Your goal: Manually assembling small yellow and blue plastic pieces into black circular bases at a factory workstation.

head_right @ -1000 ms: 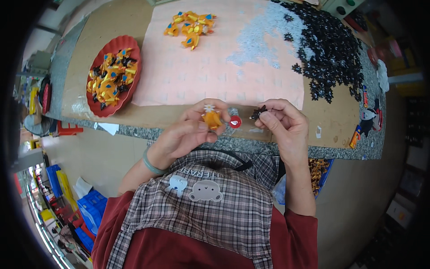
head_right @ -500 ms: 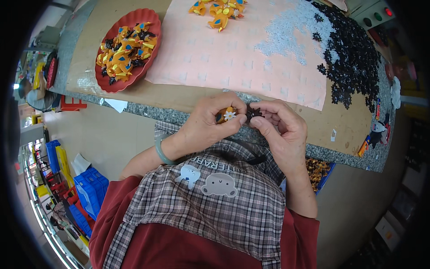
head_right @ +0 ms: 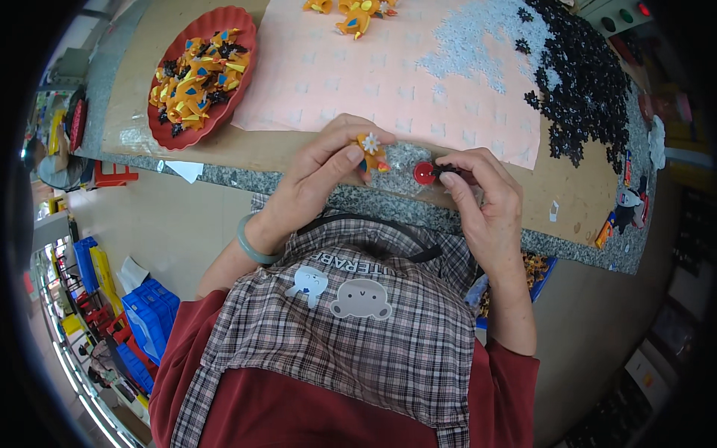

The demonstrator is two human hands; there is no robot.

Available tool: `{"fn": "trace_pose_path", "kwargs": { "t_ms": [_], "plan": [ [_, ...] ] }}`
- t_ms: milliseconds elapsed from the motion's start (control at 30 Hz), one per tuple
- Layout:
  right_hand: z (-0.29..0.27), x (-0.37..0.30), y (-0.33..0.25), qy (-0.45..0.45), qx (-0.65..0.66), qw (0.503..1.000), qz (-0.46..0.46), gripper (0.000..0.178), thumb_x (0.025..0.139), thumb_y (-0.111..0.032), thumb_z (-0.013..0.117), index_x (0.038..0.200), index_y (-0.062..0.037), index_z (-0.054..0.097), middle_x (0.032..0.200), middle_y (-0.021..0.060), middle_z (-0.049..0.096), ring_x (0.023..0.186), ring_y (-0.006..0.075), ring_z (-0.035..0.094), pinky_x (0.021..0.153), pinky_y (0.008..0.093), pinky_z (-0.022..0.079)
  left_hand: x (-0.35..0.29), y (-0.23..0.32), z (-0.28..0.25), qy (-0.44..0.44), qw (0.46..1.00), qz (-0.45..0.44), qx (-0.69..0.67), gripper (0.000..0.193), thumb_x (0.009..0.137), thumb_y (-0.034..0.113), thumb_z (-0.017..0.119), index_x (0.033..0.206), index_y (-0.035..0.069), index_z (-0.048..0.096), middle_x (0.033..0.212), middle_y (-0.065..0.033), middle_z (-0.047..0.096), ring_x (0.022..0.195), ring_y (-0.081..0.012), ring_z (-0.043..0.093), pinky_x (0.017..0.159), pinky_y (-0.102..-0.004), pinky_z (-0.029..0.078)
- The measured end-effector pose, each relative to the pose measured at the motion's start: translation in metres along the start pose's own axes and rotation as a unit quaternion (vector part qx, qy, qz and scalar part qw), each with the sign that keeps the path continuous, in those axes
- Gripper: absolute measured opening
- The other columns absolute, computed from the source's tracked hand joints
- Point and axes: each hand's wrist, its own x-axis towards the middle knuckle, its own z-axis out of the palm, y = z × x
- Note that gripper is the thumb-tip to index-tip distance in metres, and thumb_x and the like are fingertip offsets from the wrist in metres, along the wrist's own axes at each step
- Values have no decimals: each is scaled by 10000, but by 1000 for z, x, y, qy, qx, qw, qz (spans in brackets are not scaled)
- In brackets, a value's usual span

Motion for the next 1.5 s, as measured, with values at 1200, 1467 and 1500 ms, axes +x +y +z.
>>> {"fn": "trace_pose_path", "kwargs": {
  "t_ms": [1200, 1467, 1500],
  "plan": [
    [-10, 0, 3, -21, 90, 994, 61, 108, 926, -6, 599, 1028, 19, 619, 885, 68, 658, 749, 112, 611, 680, 234, 485, 2, 8, -4, 4, 954, -89, -287, 383, 1006, 139, 494, 1372, 26, 501, 1186, -120, 606, 821, -81, 496, 686, -223, 406],
    [-3, -2, -17, -33, 208, 974, 87, 137, 978, -58, 553, 1087, 24, 542, 931, 130, 687, 769, 129, 648, 722, 249, 532, 3, -2, 2, -25, 954, -73, -290, 307, 986, 94, 534, 1285, 51, 481, 1189, -110, 583, 814, -93, 499, 684, -217, 402],
    [0, -2, -18, -33, 208, 974, 85, 137, 978, -58, 553, 1087, 24, 542, 931, 130, 687, 769, 129, 648, 722, 249, 532, 2, -3, 1, -37, 960, -62, -271, 292, 988, 103, 529, 1271, 56, 476, 1164, -100, 577, 814, -95, 494, 687, -219, 401]
  ]
}}
